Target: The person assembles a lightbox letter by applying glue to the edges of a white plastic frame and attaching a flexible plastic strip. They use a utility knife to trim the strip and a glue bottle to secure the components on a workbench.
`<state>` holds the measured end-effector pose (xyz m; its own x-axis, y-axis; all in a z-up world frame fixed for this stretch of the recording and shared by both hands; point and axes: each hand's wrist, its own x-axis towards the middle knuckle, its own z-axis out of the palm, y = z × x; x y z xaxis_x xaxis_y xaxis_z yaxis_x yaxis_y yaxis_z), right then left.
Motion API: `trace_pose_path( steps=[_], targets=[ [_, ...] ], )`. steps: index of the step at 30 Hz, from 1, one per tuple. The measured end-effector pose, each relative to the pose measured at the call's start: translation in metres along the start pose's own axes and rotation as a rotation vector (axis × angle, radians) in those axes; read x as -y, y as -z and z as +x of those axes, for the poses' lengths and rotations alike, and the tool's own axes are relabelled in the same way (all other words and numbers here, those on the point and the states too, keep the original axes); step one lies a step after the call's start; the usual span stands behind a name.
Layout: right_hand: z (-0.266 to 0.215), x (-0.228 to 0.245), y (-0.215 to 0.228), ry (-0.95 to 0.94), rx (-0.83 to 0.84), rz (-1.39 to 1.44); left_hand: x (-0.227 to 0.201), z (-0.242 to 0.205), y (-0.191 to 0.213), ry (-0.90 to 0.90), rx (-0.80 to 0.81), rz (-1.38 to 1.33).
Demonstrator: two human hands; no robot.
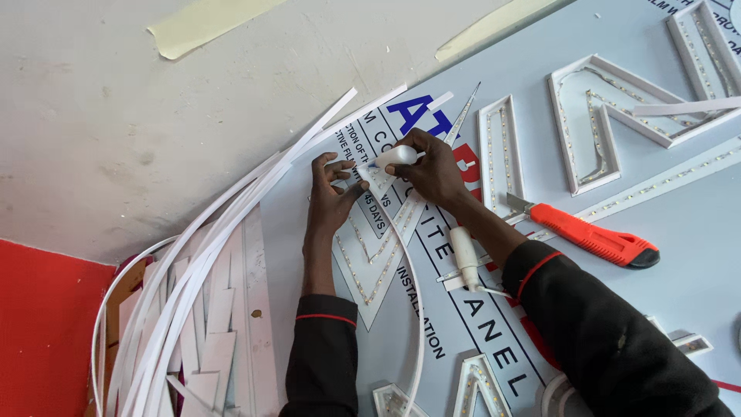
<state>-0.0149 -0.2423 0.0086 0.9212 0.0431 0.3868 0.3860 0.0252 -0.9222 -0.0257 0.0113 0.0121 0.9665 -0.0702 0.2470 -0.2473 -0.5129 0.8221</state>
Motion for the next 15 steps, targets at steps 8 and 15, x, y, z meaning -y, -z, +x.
trace_pose_path(
  steps=[8, 15],
  targets=[
    [0.0, -0.002, 0.002, -0.011, -0.003, -0.016, -0.001, 0.0, -0.001, 0.002, -0.017, 0.008],
    [0.004, -0.007, 0.006, -0.01, 0.028, -0.032, 0.0, 0.0, -0.002, 0.004, -0.002, 0.018]
  ],
)
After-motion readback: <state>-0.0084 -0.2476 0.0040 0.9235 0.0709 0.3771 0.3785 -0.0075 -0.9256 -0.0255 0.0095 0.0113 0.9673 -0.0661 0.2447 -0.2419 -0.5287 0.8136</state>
